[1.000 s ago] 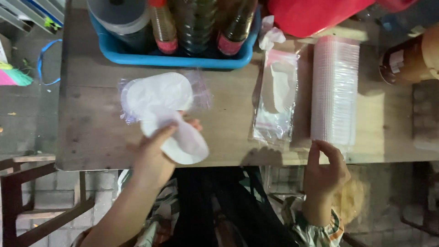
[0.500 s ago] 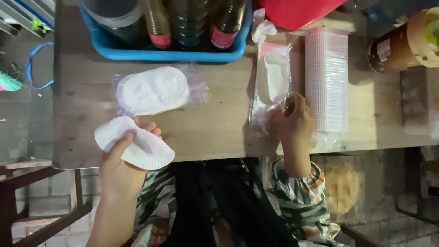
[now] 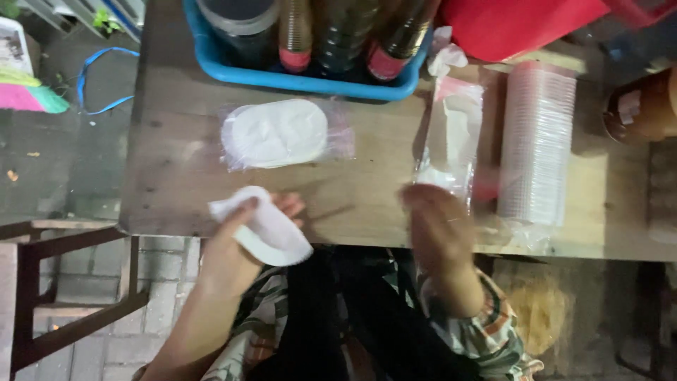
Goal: Separating paper food liners from a stack and placing them into individual plastic bags for packaging.
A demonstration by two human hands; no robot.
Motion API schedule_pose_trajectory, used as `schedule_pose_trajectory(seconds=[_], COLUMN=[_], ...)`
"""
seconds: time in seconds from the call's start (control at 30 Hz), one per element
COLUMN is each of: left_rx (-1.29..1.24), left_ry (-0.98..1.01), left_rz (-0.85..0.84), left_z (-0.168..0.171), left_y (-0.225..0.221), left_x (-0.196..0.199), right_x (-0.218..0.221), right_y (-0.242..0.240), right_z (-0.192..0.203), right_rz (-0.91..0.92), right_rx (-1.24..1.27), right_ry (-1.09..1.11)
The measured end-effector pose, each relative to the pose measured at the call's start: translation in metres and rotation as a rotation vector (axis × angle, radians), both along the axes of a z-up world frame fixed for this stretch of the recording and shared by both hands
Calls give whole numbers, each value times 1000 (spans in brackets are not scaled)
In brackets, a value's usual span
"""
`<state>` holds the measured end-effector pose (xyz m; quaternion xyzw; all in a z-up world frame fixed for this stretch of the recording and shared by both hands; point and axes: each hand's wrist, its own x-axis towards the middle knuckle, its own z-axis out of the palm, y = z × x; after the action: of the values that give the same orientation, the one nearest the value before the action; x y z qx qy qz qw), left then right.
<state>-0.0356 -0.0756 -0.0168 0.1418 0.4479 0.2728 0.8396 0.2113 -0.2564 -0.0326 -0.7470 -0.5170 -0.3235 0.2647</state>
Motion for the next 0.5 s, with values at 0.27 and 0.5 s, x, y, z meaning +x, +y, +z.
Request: schedule_pose_trajectory(seconds=[0.27, 0.5], left_rx=[-106, -120], left_ry=[-148, -224], left_rz=[-70, -126], left_z=[-34, -30], left_y=[-34, -21], left_x=[8, 3], right_x=[-82, -83], right_y=[49, 32], right_z=[8, -4], right_rz=[613, 596], right_rx=[-84, -76], right_ry=[-18, 2])
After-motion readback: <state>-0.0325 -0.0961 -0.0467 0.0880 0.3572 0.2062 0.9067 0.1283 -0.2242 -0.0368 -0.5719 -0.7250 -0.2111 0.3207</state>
